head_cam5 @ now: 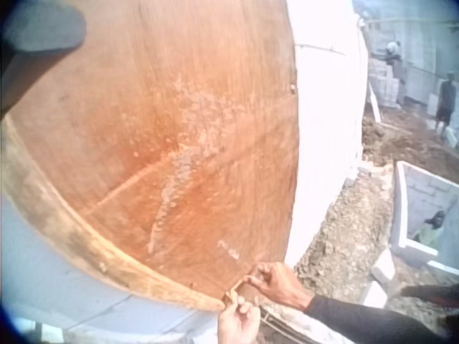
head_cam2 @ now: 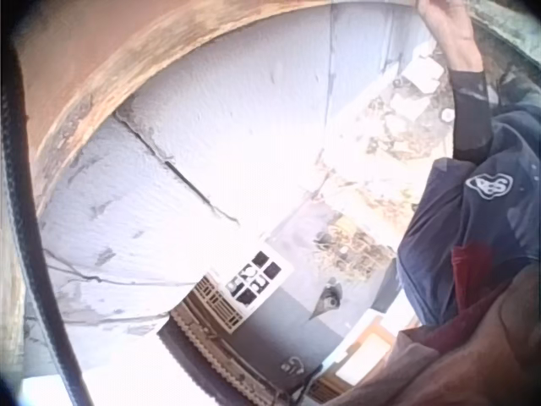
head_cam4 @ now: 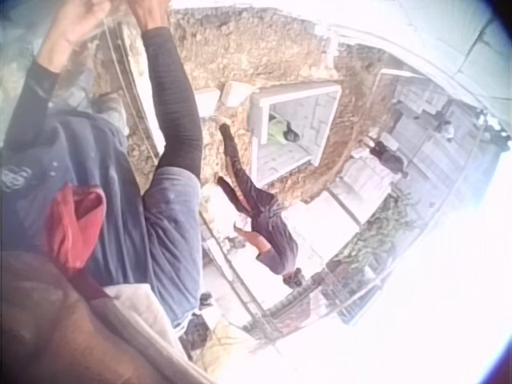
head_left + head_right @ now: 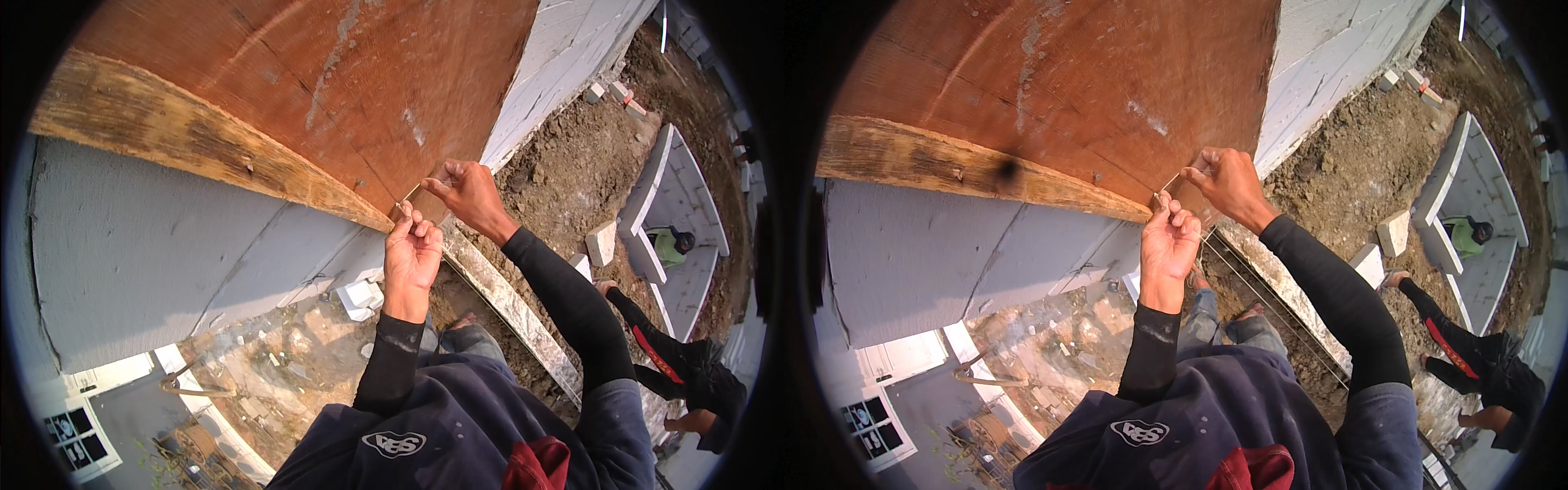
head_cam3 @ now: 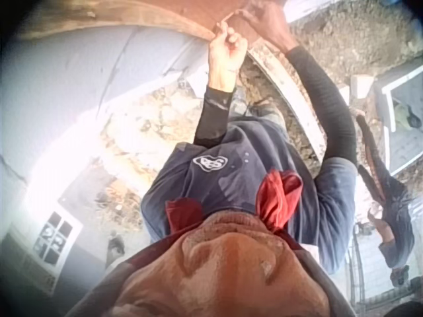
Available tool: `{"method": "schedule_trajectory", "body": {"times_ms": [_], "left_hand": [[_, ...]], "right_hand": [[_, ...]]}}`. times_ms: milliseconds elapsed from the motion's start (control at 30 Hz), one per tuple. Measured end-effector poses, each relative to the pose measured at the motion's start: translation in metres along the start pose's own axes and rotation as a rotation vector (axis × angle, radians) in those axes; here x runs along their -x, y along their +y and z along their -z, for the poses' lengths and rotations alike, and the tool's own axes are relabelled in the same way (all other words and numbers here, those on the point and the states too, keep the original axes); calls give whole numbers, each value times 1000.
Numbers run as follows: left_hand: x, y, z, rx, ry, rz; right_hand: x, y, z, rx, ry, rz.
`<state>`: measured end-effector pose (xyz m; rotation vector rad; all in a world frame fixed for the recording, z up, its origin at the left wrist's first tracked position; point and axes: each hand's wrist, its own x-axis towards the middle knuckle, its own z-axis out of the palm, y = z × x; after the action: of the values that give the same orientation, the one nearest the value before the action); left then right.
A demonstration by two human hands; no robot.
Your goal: The person uses a string and a hammer to align and mark a wall surface. They stretch a white string across a wooden panel, securing it at one point, and then use a hammer to drive a nail or pin into the concrete wall to fix the string's position, ensuring a straight line for the construction work.
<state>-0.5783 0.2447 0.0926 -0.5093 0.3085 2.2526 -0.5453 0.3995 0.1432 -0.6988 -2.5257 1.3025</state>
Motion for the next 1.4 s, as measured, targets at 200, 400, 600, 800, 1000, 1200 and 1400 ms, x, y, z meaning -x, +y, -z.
{"method": "schedule_trajectory", "body": {"times_ms": [200, 400, 600, 800, 1000, 1200, 1400], "left_hand": [[4, -4, -6, 21, 89, -18], [0, 0, 2, -1, -13, 26], [11, 8, 0, -25, 13, 35], [27, 9, -6, -209, 92, 62], [38, 16, -24, -295, 169, 52], [34, 8, -22, -283, 155, 93], [31, -2, -26, -185, 179, 107]], "right_hand": [[5, -3, 1, -1, 103, 79], [3, -8, 10, 24, 127, 197], [-7, -1, 4, -62, 142, 321], [-13, 20, 1, -65, 157, 385], [-10, 23, 2, -177, 254, 514], [-11, 41, -5, -268, 250, 536], [-8, 47, -3, -294, 266, 486]]}}
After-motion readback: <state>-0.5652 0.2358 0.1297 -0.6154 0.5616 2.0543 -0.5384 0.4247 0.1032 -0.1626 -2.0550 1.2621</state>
